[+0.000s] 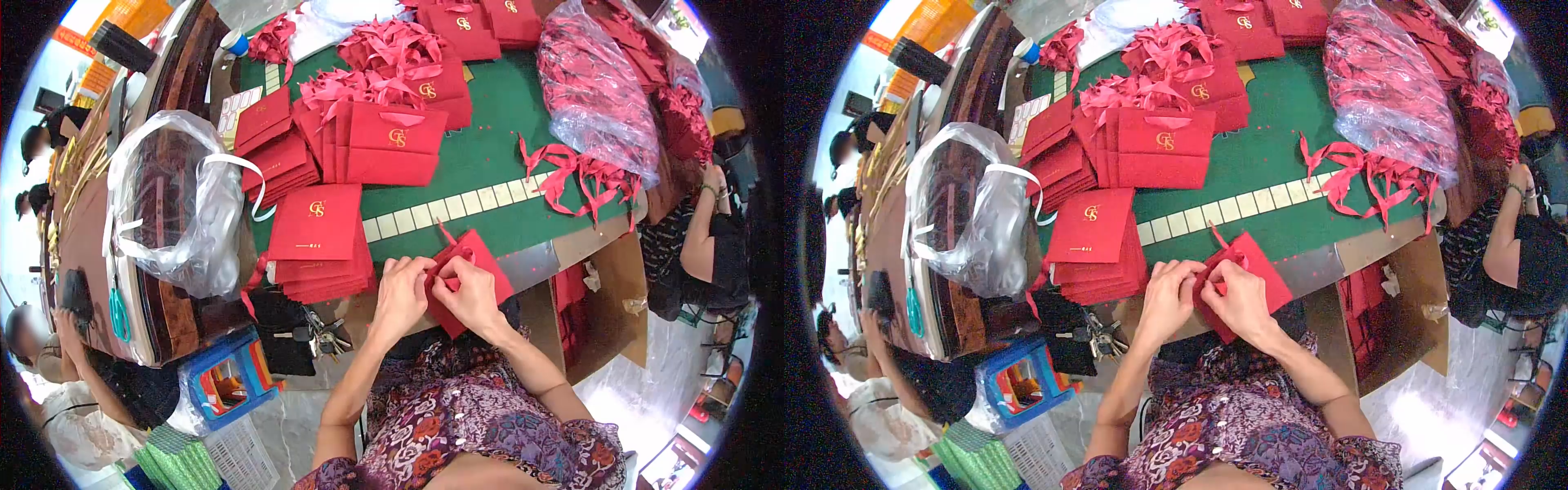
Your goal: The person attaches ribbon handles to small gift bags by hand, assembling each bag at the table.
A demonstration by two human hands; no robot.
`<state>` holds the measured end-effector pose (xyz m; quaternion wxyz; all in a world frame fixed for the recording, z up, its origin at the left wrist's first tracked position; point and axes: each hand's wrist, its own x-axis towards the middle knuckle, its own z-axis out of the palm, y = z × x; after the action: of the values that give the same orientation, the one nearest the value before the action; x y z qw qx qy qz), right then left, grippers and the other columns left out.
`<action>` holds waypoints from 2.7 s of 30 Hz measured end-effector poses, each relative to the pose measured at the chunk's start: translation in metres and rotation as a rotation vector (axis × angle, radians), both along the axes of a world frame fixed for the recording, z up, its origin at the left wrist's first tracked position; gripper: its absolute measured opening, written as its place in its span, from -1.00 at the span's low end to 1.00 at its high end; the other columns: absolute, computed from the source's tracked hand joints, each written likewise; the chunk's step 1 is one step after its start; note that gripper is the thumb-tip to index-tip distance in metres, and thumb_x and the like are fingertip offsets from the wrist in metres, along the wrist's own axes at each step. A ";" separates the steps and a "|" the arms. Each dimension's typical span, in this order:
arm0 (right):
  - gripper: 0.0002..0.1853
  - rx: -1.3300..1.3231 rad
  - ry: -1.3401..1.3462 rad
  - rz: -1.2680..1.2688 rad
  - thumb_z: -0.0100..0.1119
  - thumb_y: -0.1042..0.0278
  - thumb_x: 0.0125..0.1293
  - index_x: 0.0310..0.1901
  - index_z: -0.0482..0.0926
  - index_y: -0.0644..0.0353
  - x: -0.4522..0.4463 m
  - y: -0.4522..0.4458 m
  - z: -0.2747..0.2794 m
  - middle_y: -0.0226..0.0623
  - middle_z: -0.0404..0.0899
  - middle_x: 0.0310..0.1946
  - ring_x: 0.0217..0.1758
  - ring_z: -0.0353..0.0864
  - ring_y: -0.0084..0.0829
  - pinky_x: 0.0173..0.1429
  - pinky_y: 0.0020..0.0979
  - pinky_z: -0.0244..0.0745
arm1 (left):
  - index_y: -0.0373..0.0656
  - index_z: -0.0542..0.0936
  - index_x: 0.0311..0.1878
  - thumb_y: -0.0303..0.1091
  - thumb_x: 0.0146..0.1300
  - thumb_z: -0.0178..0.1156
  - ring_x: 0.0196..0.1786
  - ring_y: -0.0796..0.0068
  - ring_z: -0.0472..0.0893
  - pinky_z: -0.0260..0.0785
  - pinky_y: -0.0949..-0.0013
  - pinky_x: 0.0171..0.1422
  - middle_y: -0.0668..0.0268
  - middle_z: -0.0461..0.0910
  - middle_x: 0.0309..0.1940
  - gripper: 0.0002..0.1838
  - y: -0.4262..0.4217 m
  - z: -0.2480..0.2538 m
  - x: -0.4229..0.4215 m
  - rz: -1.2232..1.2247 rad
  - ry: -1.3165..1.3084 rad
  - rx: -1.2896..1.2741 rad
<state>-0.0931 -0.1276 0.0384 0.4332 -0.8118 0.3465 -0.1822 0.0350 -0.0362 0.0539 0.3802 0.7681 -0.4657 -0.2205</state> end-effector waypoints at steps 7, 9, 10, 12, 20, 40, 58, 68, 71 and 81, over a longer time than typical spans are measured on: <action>-0.84 -0.098 -0.049 0.014 0.30 0.44 0.20 -0.21 0.57 0.24 0.003 0.004 0.002 -0.13 0.66 -0.34 -0.31 0.69 -0.07 -0.23 -0.15 0.60 | -0.13 0.67 -0.07 -0.53 0.25 0.17 -0.17 0.09 0.52 0.42 0.16 -0.04 0.15 0.62 -0.29 -0.78 -0.002 0.004 -0.001 0.027 -0.042 -0.022; -0.78 -0.026 -0.090 0.068 0.29 0.46 0.23 -0.09 0.59 0.25 -0.003 0.005 0.009 -0.10 0.63 -0.22 -0.22 0.69 -0.05 -0.16 -0.14 0.61 | -0.13 0.68 -0.06 -0.50 0.25 0.21 -0.17 0.12 0.53 0.43 0.18 -0.04 0.17 0.64 -0.28 -0.79 0.001 0.002 0.003 0.032 -0.008 -0.032; -0.78 -0.026 -0.090 0.069 0.29 0.46 0.23 -0.09 0.59 0.25 -0.005 0.005 0.010 -0.10 0.63 -0.22 -0.22 0.69 -0.05 -0.16 -0.14 0.61 | -0.12 0.68 -0.06 -0.46 0.22 0.27 -0.17 0.15 0.55 0.44 0.19 -0.03 0.20 0.65 -0.26 -0.79 0.001 -0.003 0.004 0.042 0.032 -0.018; -0.71 -0.025 -0.095 0.141 0.29 0.46 0.24 0.00 0.62 0.25 -0.009 0.002 0.015 -0.10 0.62 -0.10 -0.08 0.68 -0.11 -0.05 -0.25 0.60 | -0.12 0.69 -0.06 -0.41 0.19 0.33 -0.17 0.19 0.56 0.45 0.19 -0.03 0.22 0.66 -0.24 -0.77 0.000 -0.005 0.005 0.051 0.071 -0.007; -0.83 -0.224 -0.090 0.180 0.27 0.40 0.30 -0.11 0.67 0.23 -0.003 -0.040 0.040 -0.19 0.60 -0.19 -0.05 0.56 -0.16 0.04 -0.22 0.46 | -0.11 0.71 -0.18 -0.48 0.04 0.40 -0.20 0.18 0.54 0.45 0.21 -0.07 0.29 0.68 -0.31 -0.77 -0.001 -0.012 -0.018 0.128 -0.090 -0.079; -0.81 0.139 0.272 0.721 0.33 0.22 0.14 -0.32 0.79 0.11 0.031 -0.094 0.024 -0.16 0.73 -0.42 -0.29 0.72 -0.16 -0.13 -0.21 0.55 | -0.06 0.77 -0.21 -0.55 -0.05 0.35 -0.19 0.26 0.51 0.47 0.27 -0.21 0.33 0.51 -0.33 -0.72 0.001 -0.019 -0.013 -0.044 -0.330 -0.328; -0.80 -0.220 0.121 0.173 0.41 0.36 0.09 -0.34 0.58 0.21 0.026 -0.084 -0.011 -0.17 0.61 -0.41 -0.26 0.65 -0.11 -0.19 -0.10 0.52 | -0.17 0.59 -0.37 -0.25 0.15 0.40 -0.24 0.10 0.62 0.43 0.07 -0.13 0.22 0.61 -0.49 -0.78 -0.043 -0.034 0.010 0.219 -0.201 0.096; -0.78 0.283 -0.048 0.290 0.27 0.37 0.34 -0.08 0.59 0.33 0.014 -0.082 -0.009 -0.15 0.73 -0.27 -0.17 0.75 -0.31 -0.07 -0.32 0.59 | -0.29 0.66 -0.27 -0.41 0.28 0.31 -0.41 0.59 0.60 0.45 0.44 -0.28 0.32 0.68 -0.46 -0.88 -0.046 -0.032 0.004 0.287 0.336 -0.069; -0.79 0.285 -0.058 0.276 0.27 0.38 0.34 -0.10 0.61 0.34 0.014 -0.080 -0.008 -0.15 0.74 -0.26 -0.19 0.76 -0.32 -0.10 -0.33 0.59 | -0.31 0.66 -0.29 -0.43 0.30 0.28 -0.38 0.59 0.62 0.47 0.44 -0.23 0.32 0.69 -0.45 -0.88 -0.047 -0.040 0.003 0.271 0.349 -0.083; -0.83 0.296 -0.104 0.096 0.27 0.36 0.36 -0.17 0.63 0.30 0.006 -0.082 -0.001 -0.39 0.64 -0.41 -0.37 0.56 -0.59 -0.21 -0.47 0.52 | -0.26 0.43 0.26 -0.48 0.39 0.17 0.12 0.34 0.56 0.45 0.30 0.20 0.13 0.53 0.13 -0.61 -0.027 -0.053 -0.005 0.255 0.255 -0.312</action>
<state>-0.0873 -0.2098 0.0374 0.5736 -0.7442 0.3078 -0.1499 0.0303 -0.0627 0.0006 0.5750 0.7186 -0.3413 -0.1913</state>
